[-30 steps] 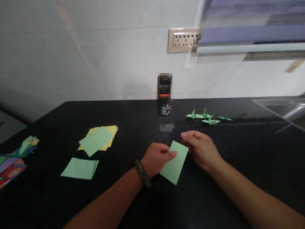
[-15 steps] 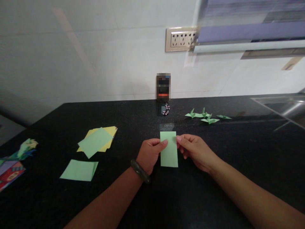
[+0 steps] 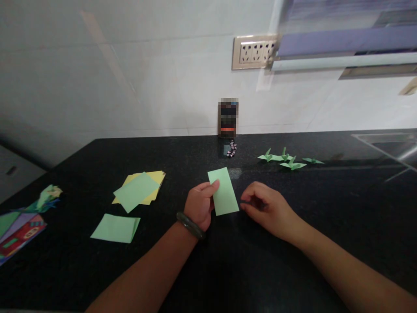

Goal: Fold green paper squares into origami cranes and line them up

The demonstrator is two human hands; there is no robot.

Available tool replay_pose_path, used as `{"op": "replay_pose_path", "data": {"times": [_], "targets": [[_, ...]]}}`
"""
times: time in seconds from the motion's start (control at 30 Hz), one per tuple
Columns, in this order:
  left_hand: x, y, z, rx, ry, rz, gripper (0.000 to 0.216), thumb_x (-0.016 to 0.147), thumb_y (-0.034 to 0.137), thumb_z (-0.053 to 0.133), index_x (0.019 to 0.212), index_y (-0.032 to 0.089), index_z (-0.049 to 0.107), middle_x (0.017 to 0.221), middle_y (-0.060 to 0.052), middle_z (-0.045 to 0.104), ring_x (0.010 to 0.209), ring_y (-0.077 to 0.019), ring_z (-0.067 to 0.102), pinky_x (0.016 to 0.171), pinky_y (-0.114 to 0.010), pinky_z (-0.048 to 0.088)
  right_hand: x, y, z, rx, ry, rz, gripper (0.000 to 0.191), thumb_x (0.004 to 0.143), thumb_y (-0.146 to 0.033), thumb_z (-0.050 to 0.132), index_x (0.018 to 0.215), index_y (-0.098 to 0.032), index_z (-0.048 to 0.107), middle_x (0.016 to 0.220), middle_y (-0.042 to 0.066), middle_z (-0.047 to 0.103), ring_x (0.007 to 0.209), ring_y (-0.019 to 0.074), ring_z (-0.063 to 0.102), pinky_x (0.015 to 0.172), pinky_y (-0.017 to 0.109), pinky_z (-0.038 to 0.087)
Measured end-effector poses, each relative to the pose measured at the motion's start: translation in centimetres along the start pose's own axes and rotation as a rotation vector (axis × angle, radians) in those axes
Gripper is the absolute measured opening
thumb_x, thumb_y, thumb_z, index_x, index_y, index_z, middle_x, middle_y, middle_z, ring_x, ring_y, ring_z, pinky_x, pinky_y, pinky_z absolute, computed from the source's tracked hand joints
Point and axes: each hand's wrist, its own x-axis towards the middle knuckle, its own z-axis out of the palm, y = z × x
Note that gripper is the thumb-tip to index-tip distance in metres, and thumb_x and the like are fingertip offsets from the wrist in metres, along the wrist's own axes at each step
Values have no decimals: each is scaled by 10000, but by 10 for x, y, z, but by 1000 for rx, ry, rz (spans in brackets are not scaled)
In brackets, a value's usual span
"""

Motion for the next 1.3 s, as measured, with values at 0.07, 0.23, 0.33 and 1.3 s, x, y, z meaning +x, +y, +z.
{"op": "replay_pose_path", "data": {"times": [0.07, 0.23, 0.33, 1.3], "targets": [[-2, -2, 1, 7, -47, -43, 153, 676, 246, 653, 723, 109, 604, 615, -39, 628, 545, -143, 586, 538, -271, 474, 0, 2, -2, -150, 68, -216, 179, 761, -150, 535, 922, -204, 591, 841, 52, 549, 755, 152, 509, 611, 261, 422], [-5, -7, 2, 33, -183, -128, 157, 695, 237, 645, 746, 93, 608, 626, -52, 630, 534, -135, 581, 541, -267, 470, -2, 10, -4, -338, -19, -385, 307, 812, -130, 462, 1051, -264, 601, 832, 46, 515, 729, 144, 495, 603, 268, 412], [-5, -9, 2, 30, -230, -127, 189, 699, 252, 643, 791, 88, 623, 650, -61, 639, 563, -144, 591, 560, -271, 468, -1, 11, -4, -343, -22, -400, 294, 823, -135, 448, 1021, -263, 624, 795, 38, 539, 723, 144, 501, 608, 271, 410], [-7, -13, 4, 85, -242, 106, 304, 765, 412, 540, 844, 131, 625, 744, -43, 648, 651, -128, 586, 627, -266, 463, 3, 0, 11, 155, 148, 297, 253, 740, -369, 556, 587, -171, 524, 522, -28, 463, 481, 96, 410, 467, 225, 326]]}}
